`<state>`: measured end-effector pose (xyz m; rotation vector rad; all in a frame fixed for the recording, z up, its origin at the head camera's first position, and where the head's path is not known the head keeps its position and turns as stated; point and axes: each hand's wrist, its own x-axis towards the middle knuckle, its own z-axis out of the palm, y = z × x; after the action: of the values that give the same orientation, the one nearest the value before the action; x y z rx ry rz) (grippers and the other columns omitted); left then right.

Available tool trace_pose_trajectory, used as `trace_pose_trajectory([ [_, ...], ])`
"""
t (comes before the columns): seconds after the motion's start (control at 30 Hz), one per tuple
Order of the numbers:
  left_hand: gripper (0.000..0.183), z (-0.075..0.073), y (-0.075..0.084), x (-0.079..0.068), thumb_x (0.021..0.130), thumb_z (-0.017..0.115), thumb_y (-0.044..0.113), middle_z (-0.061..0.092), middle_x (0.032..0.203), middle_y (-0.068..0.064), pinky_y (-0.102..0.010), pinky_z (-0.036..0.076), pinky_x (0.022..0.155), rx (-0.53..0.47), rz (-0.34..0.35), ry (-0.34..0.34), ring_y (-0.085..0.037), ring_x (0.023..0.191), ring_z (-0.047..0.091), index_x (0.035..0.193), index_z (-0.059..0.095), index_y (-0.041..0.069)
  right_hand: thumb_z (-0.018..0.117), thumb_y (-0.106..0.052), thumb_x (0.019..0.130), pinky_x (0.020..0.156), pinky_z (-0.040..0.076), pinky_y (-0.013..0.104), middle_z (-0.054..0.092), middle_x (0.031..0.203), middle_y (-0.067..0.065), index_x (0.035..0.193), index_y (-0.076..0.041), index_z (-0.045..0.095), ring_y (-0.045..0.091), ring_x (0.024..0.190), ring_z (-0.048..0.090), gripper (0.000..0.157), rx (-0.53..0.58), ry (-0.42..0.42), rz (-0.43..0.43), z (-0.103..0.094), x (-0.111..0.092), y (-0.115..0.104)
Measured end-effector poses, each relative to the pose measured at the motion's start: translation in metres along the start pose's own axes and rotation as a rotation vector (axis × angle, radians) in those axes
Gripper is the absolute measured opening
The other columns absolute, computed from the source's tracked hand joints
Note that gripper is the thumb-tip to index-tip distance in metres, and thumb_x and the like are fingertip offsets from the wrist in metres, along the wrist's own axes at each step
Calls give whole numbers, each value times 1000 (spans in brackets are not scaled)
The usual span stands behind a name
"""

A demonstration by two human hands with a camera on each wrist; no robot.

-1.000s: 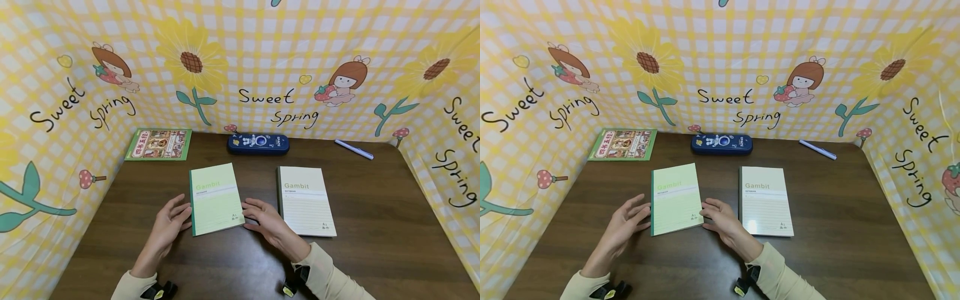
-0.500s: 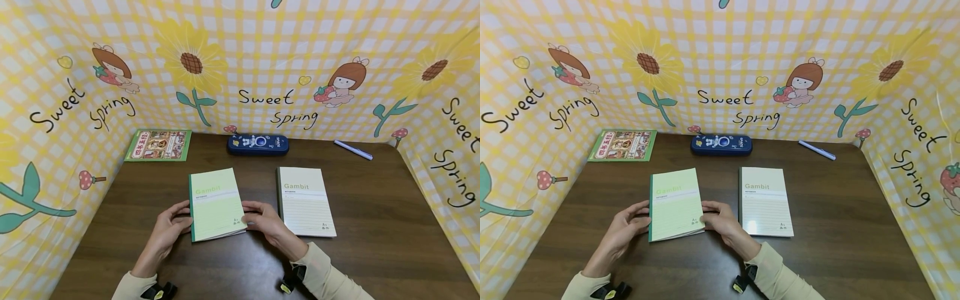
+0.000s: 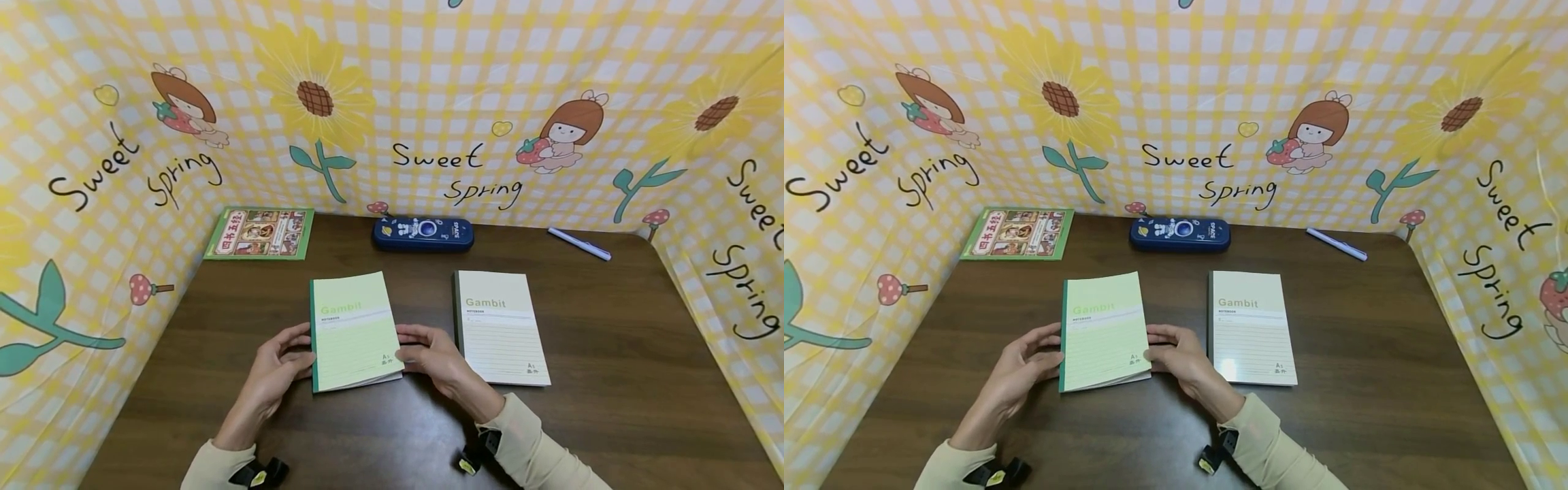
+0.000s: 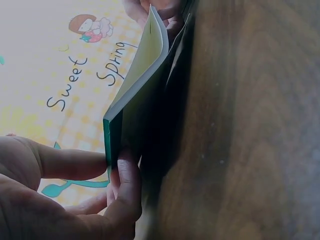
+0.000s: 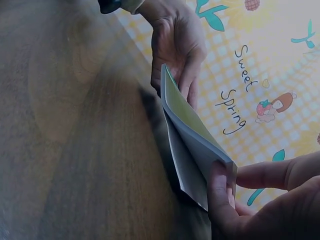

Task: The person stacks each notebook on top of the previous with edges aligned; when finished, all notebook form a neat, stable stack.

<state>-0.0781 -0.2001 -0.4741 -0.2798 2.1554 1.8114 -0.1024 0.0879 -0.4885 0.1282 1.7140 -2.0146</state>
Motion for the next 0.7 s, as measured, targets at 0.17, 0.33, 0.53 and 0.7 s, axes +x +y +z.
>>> trace_pose_trajectory([
  [0.17, 60, 0, 4, -1, 104, 57, -1, 45, 143, -21, -26, 60, 82, 4, 9, -1, -10, 101, 64, 160, 37, 6, 63, 10, 90, 76, 60, 26, 62, 127, 23, 145, 12, 52, 11, 91, 68, 56, 31, -18, -9, -2, -2, -3],
  [0.33, 60, 1, 9, -2, 103, 57, -1, 45, 142, -21, -28, 60, 83, -2, 18, -3, -10, 102, 64, 160, 38, 7, 64, 8, 91, 73, 59, 24, 63, 130, 23, 145, 10, 52, 11, 91, 69, 56, 21, -22, -26, -4, -6, -12],
  [0.53, 59, 4, 19, -2, 103, 57, -1, 45, 142, -20, -28, 59, 82, -3, 33, -2, -9, 101, 65, 159, 39, 7, 64, 8, 91, 73, 59, 22, 61, 133, 27, 147, 12, 49, 10, 90, 69, 58, 15, -32, -60, -8, -11, -19],
  [0.7, 59, 7, 28, -3, 102, 58, -2, 45, 141, -20, -28, 60, 83, -7, 56, -9, -9, 100, 64, 158, 41, 7, 64, 8, 91, 76, 60, 23, 61, 134, 29, 147, 12, 49, 8, 92, 70, 58, 5, -29, -84, -13, -15, -25],
])
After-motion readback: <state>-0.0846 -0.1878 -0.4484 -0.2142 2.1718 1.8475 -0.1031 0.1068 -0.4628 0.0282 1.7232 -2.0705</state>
